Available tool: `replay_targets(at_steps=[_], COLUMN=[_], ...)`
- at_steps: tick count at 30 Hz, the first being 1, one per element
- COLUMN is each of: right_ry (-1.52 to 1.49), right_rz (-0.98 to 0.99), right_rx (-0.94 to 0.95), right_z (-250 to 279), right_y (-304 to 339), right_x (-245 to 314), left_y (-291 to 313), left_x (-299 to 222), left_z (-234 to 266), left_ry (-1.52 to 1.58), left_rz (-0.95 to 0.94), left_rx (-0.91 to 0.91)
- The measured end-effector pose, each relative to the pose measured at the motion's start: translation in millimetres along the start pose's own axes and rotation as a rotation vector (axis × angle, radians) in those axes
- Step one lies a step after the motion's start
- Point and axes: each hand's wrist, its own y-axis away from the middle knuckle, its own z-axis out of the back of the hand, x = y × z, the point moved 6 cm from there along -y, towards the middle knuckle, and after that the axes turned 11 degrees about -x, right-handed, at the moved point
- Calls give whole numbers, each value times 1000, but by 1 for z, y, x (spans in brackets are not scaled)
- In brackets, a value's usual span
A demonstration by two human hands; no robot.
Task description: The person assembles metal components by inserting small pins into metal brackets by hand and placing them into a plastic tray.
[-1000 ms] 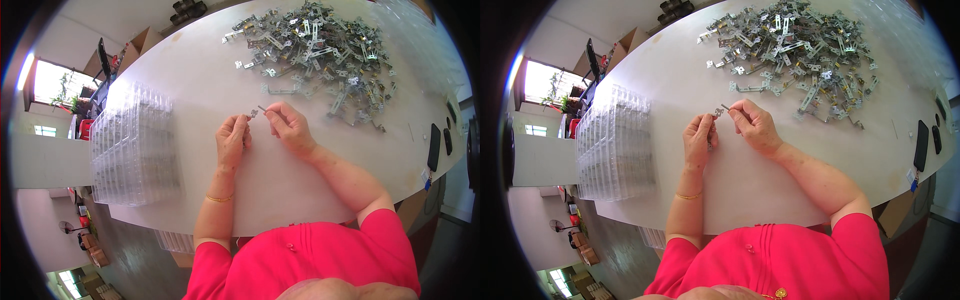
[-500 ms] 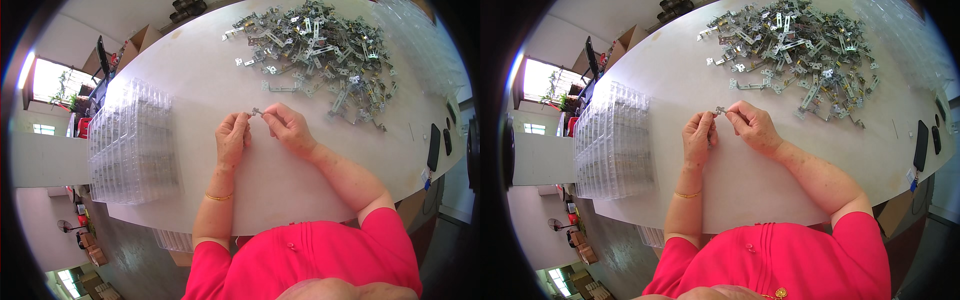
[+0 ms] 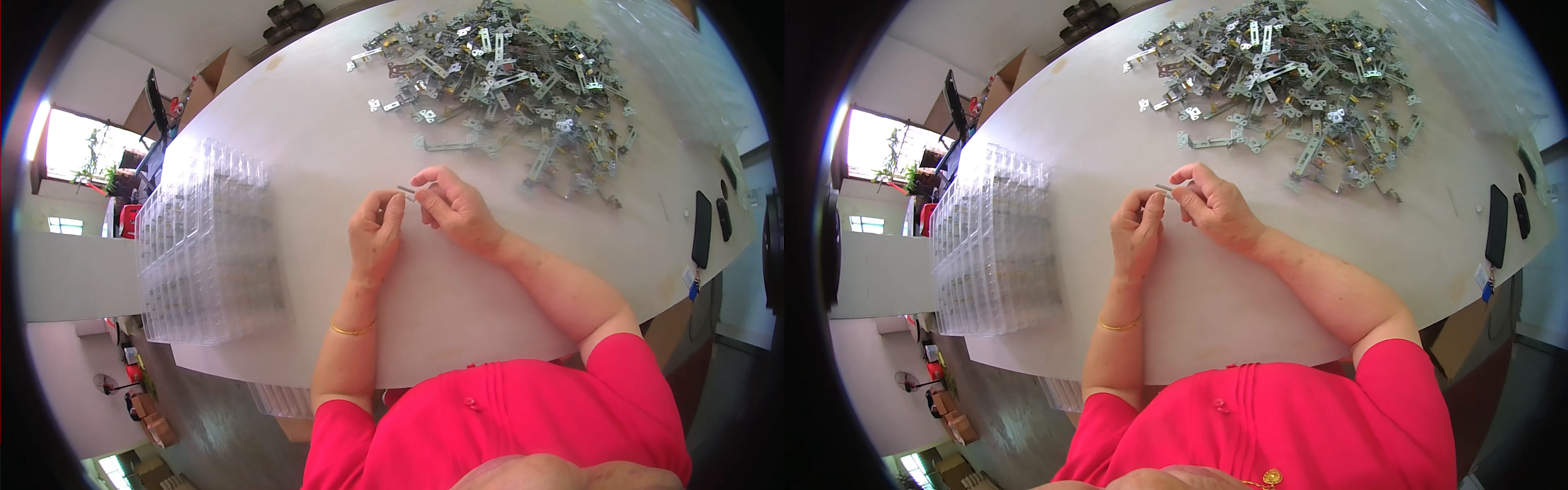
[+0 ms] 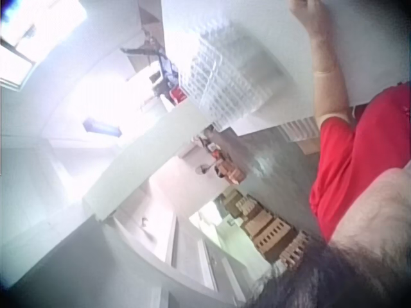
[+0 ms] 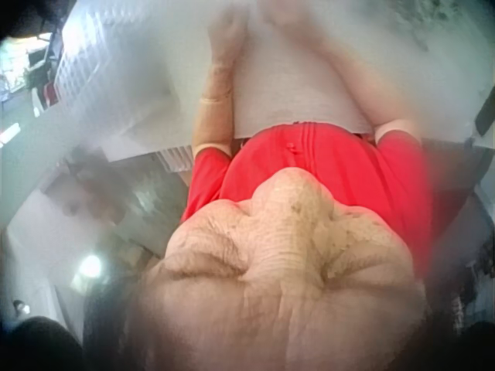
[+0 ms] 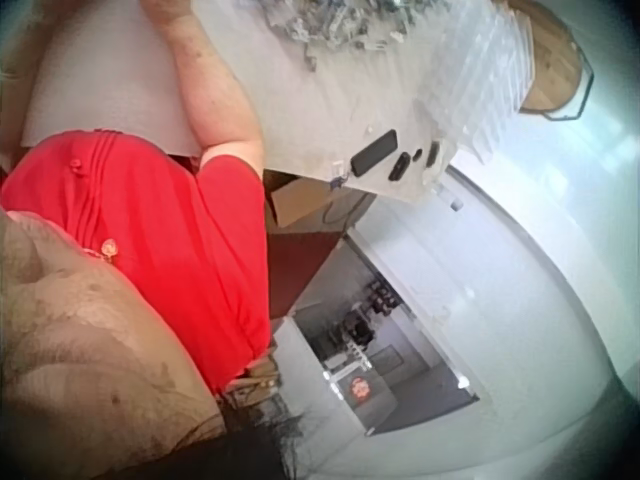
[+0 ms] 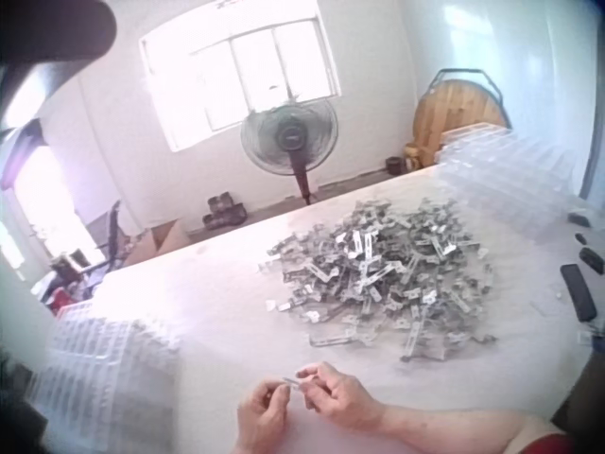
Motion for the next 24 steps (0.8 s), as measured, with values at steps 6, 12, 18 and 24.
replay_targets(at_steps=[6, 12, 18, 24], right_ry=[89, 277, 119, 89], right_rz=[75, 397, 315, 160], right_rx=[33, -169, -301, -209], right_z=[-2, 3, 15, 13], right_y=[0, 2, -3, -5], right_x=[-2, 7, 4, 1], left_y=[2, 3, 10, -5], left_x=[-4, -9, -22, 3], left_z=[-1, -2, -9, 8], left_ry=[-106, -83, -202, 266], left_rz=[-63, -200, -487, 208], left_rx=[12, -14, 66, 11])
